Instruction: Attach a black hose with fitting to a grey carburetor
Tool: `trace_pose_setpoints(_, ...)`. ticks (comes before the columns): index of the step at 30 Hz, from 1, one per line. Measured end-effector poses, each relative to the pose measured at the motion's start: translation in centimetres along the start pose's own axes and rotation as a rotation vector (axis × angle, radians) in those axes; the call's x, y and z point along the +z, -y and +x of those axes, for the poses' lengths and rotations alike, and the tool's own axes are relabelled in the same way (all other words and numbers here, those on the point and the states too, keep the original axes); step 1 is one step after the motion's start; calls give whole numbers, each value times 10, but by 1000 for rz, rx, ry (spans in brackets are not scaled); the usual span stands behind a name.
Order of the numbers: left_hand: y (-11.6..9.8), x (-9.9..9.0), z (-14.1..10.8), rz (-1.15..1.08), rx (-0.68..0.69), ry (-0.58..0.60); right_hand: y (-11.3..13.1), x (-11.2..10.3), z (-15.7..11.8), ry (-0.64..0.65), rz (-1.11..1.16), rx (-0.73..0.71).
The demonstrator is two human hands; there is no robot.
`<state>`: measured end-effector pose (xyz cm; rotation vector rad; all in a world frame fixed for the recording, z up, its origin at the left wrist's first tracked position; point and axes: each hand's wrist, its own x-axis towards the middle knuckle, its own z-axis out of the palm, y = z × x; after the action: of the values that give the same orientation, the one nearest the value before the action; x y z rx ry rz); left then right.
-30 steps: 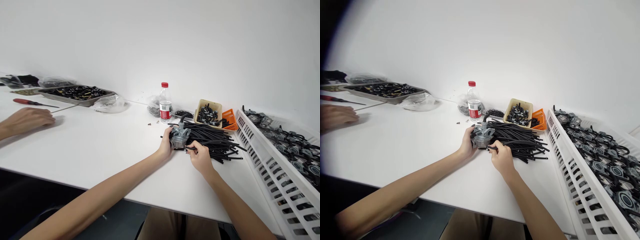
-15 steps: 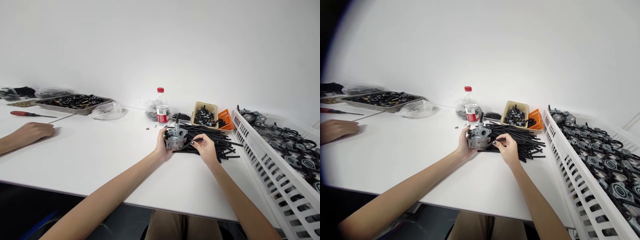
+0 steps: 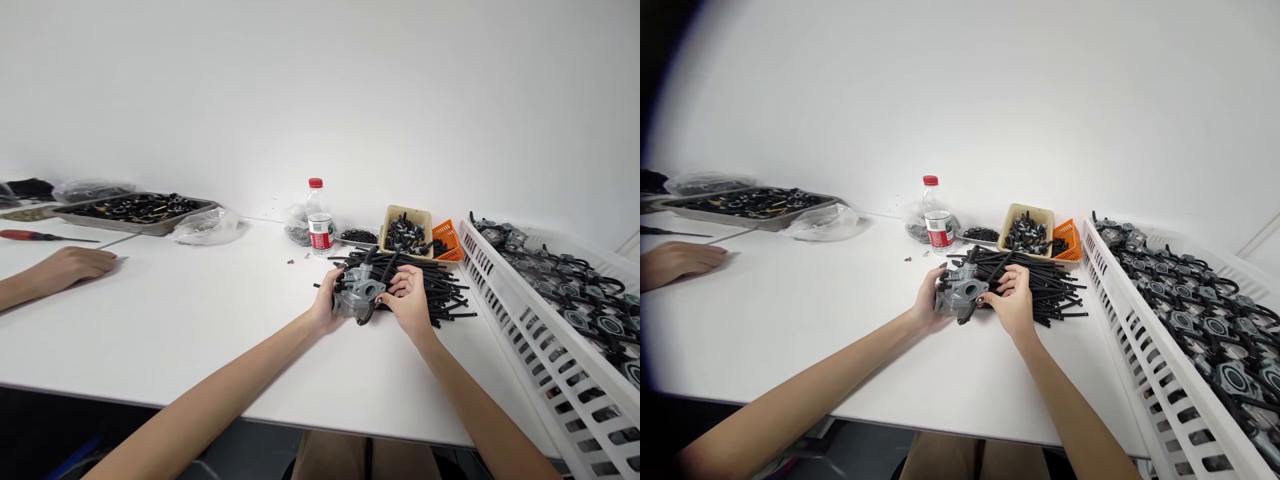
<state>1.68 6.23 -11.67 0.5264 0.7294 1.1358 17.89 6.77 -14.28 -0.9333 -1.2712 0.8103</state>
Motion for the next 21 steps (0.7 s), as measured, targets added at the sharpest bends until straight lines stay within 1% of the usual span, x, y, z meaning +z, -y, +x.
trace_pose_setpoints(2,0,0,0,-1,-4,-13,1,2,-2,-8,19,-33)
trace_pose_setpoints(6,1,0,1,-30,-24,15,5,5,-7,75,167,-31)
trace_pose_setpoints(12,3,-3,4,-17,-15,40,9,8,-9,51,324,-10)
trace_pose_setpoints(14,4,-6,6,-12,-25,57,8,8,-8,103,364,11)
trace_pose_setpoints(16,4,-9,8,-2,-42,64,8,6,-7,194,391,45)
trace_pose_setpoints(21,2,-11,7,10,-128,39,10,3,-6,400,395,109)
